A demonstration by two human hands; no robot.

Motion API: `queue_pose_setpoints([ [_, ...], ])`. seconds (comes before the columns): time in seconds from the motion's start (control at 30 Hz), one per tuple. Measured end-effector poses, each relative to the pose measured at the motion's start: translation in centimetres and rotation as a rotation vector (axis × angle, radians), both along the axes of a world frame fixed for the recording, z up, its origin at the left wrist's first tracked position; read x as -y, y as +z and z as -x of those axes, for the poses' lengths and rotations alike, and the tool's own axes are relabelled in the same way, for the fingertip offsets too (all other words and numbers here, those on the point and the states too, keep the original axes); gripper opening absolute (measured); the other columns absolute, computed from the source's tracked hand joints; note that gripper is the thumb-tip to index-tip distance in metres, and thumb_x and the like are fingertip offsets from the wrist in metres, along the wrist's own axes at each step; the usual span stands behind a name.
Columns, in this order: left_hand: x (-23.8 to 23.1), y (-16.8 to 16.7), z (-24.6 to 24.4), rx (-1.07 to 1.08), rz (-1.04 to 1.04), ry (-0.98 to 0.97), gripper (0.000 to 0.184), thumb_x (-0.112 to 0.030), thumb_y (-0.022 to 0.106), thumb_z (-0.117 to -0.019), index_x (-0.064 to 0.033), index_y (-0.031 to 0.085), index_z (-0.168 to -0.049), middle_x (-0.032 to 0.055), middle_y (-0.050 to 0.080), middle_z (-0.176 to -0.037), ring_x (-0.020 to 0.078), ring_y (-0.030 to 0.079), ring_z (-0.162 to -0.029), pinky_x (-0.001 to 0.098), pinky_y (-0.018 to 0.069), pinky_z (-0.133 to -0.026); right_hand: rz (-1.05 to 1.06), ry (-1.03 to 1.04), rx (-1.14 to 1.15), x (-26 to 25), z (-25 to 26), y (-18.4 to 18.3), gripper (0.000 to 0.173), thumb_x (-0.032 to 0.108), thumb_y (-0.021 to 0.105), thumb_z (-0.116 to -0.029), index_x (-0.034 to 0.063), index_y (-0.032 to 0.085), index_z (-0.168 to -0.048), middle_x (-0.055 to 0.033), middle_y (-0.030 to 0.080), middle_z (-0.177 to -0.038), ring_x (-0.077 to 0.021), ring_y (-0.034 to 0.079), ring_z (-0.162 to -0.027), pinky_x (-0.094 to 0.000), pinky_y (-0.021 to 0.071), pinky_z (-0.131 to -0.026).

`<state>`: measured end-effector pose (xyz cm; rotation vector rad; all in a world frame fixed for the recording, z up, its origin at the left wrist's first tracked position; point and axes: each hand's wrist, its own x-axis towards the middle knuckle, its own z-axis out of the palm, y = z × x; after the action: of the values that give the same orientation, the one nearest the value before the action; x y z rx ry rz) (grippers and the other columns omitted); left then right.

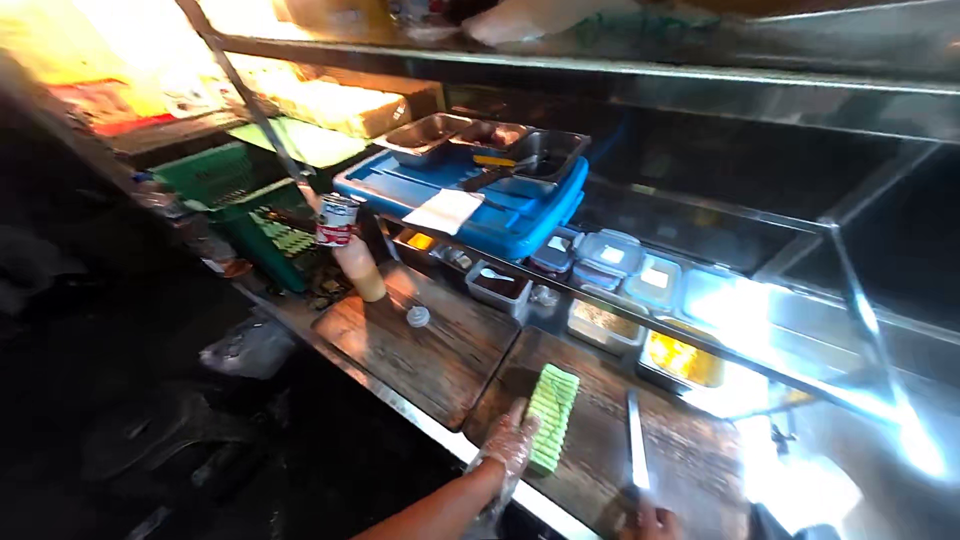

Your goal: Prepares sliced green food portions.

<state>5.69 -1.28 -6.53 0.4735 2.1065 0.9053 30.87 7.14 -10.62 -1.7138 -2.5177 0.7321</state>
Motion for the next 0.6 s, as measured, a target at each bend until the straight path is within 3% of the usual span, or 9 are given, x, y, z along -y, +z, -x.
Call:
queue_pose_setpoints([
  [0.07, 0.2, 0.8, 1.9, 0.045, -0.039, 0.020, 0.060, -0.040, 0.055, -0.1052, -0.0070, 0.045, -0.154, 0.0149, 0.051, -0.153, 0.0245, 0.047, -0.143, 0.0438, 0.0356, -0.121, 0.036, -0.047, -0.163, 1.3, 0.4, 2.0, 0.059, 0.011, 0.066, -0.0910, 0.0005, 0.053, -0.147, -0.0333, 0.059, -0.128, -0.0471, 0.067, -0.105, -0.0620, 0.0566, -0.085],
  [0.13, 0.1, 0.7, 4.2, 0.109, -0.088, 0.058, 0.051, -0.038, 0.060, -0.1034, -0.0064, 0.056, -0.144, 0.0133, 0.059, -0.144, 0.0232, 0.055, -0.135, 0.0444, 0.0426, -0.116, 0.036, -0.009, -0.290, 3.9, 2.1, 5.4, 0.063, 0.004, 0.062, -0.0905, -0.0025, 0.046, -0.151, -0.0304, 0.063, -0.120, -0.0416, 0.069, -0.094, -0.0572, 0.0588, -0.081],
  [0.2, -0.6, -0.8, 6.5, 0.178, -0.134, 0.107, 0.038, -0.033, 0.061, -0.1038, -0.0061, 0.065, -0.131, 0.0132, 0.066, -0.131, 0.0237, 0.064, -0.122, 0.0449, 0.0521, -0.105, 0.070, 0.066, -0.306, 6.3, 5.5, 9.5, 0.061, 0.003, 0.056, -0.0944, -0.0016, 0.042, -0.154, -0.0269, 0.066, -0.115, -0.0350, 0.071, -0.081, -0.0530, 0.0607, -0.072],
  [0.3, -2.9, -2.3, 8.5, 0.194, -0.104, 0.119, 0.038, -0.038, 0.056, -0.1057, -0.0066, 0.068, -0.123, 0.0122, 0.073, -0.111, 0.0226, 0.073, -0.097, 0.0424, 0.0606, -0.086, 0.015, 0.075, -0.223, 8.6, 10.7, 12.3, 0.056, 0.006, 0.056, -0.0953, 0.0033, 0.050, -0.151, -0.0206, 0.067, -0.108, -0.0277, 0.069, -0.067, -0.0461, 0.0601, -0.059],
  [0.4, -4.7, -1.7, 8.7, 0.182, -0.044, 0.045, 0.050, -0.054, 0.050, -0.1045, -0.0132, 0.070, -0.125, 0.0115, 0.072, -0.110, 0.0249, 0.070, -0.093, 0.0478, 0.0581, -0.084, 0.057, 0.037, -0.084, 8.8, 14.2, 12.5, 0.054, 0.011, 0.055, -0.0974, 0.0061, 0.050, -0.151, -0.0191, 0.066, -0.112, -0.0271, 0.070, -0.073, -0.0433, 0.0611, -0.064],
  [0.53, -5.9, -1.5, 9.2, 0.073, 0.069, -0.153, 0.060, -0.065, 0.043, -0.1020, -0.0179, 0.071, -0.126, 0.0137, 0.070, -0.123, 0.0322, 0.065, -0.116, 0.0604, 0.0488, -0.100, 0.196, -0.001, 0.120, 9.6, 16.6, 12.3, 0.055, 0.016, 0.047, -0.1026, 0.0116, 0.043, -0.157, -0.0186, 0.062, -0.126, -0.0259, 0.072, -0.083, -0.0394, 0.0612, -0.074],
  [0.6, -6.4, -2.3, 9.6, 0.034, 0.098, -0.241, 0.060, -0.066, 0.046, -0.1007, -0.0156, 0.071, -0.121, 0.0150, 0.070, -0.119, 0.0334, 0.065, -0.114, 0.0605, 0.0490, -0.099, 0.243, -0.024, 0.151, 9.2, 17.6, 12.5, 0.054, 0.018, 0.046, -0.1037, 0.0134, 0.042, -0.157, -0.0185, 0.061, -0.129, -0.0269, 0.072, -0.090, -0.0406, 0.0606, -0.080],
])
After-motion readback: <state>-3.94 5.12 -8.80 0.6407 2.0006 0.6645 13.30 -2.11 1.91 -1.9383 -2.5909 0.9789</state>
